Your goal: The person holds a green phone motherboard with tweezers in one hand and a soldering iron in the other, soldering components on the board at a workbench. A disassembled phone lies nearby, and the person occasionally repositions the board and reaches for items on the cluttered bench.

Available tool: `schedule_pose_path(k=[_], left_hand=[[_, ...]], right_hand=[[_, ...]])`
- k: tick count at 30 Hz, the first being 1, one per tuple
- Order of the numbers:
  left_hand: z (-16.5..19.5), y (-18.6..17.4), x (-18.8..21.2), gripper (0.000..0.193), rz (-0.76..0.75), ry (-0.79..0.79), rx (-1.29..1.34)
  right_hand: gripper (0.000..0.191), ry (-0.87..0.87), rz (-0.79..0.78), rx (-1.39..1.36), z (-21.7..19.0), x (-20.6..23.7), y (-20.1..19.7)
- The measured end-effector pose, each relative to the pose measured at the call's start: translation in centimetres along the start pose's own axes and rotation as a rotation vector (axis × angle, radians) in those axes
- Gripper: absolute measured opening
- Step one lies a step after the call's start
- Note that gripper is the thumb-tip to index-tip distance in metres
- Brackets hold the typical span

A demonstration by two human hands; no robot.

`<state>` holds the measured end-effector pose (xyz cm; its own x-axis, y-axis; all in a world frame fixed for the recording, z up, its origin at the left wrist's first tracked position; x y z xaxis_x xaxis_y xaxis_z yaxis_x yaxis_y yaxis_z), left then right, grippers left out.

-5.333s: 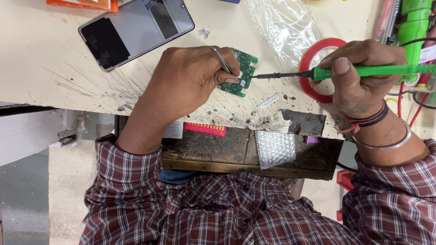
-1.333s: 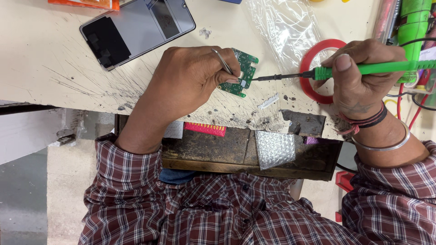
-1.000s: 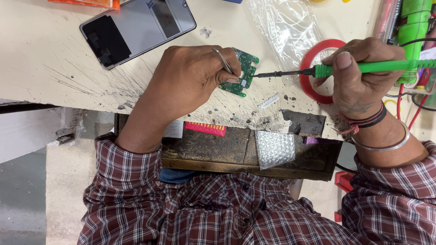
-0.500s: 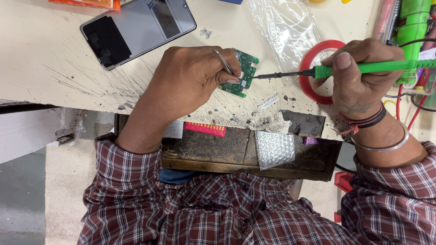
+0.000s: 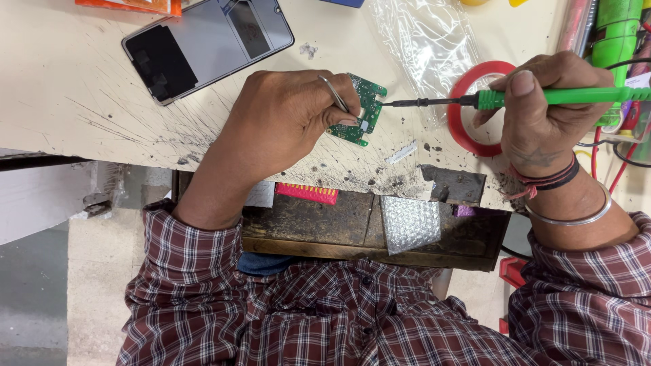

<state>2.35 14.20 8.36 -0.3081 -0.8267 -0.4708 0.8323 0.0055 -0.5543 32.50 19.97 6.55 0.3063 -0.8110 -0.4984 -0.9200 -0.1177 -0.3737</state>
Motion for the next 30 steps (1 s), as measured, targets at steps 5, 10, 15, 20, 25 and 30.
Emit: schedule_pose_path(k=[5, 10, 15, 20, 25, 30], left_hand=[[0.03, 0.04, -0.05, 0.008, -0.008, -0.006, 0.007], [0.06, -0.08, -0.02, 0.009, -0.001, -0.011, 0.003], [0.09, -0.14, -0.02, 0.009, -0.001, 0.003, -0.001], [0.05, -0.15, 0.00, 0.008, -0.004, 0.010, -0.015], [0.08, -0.11, 0.06, 0.008, 0.000, 0.002, 0.002], [0.17, -0.14, -0.08, 0.008, 0.008, 0.013, -0.005]], right_hand=[[0.041, -0.029, -0.018, 0.019, -0.47, -0.34, 0.04], [0.042, -0.023, -0.028, 0.006, -0.62, -0.34, 0.11], [0.043, -0.010, 0.000, 0.010, -0.32, -0.14, 0.06], [0.043, 0.004, 0.016, -0.007, -0.13, -0.07, 0.17], [0.040, 0.020, 0.005, -0.012, -0.39, -0.26, 0.27], [0.041, -0.004, -0.031, -0.065, -0.89, -0.49, 0.58]])
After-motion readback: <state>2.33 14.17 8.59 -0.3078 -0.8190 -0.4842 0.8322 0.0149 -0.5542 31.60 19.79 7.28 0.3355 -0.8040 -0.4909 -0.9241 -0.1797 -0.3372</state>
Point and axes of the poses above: each hand's wrist, its own x-axis away from the middle knuckle, its own y-axis out of the palm, z = x × y, the point moved 6 cm from there along -x, towards the middle knuckle, and after that the axes turned 4 degrees about z, right-handed, at the moved point
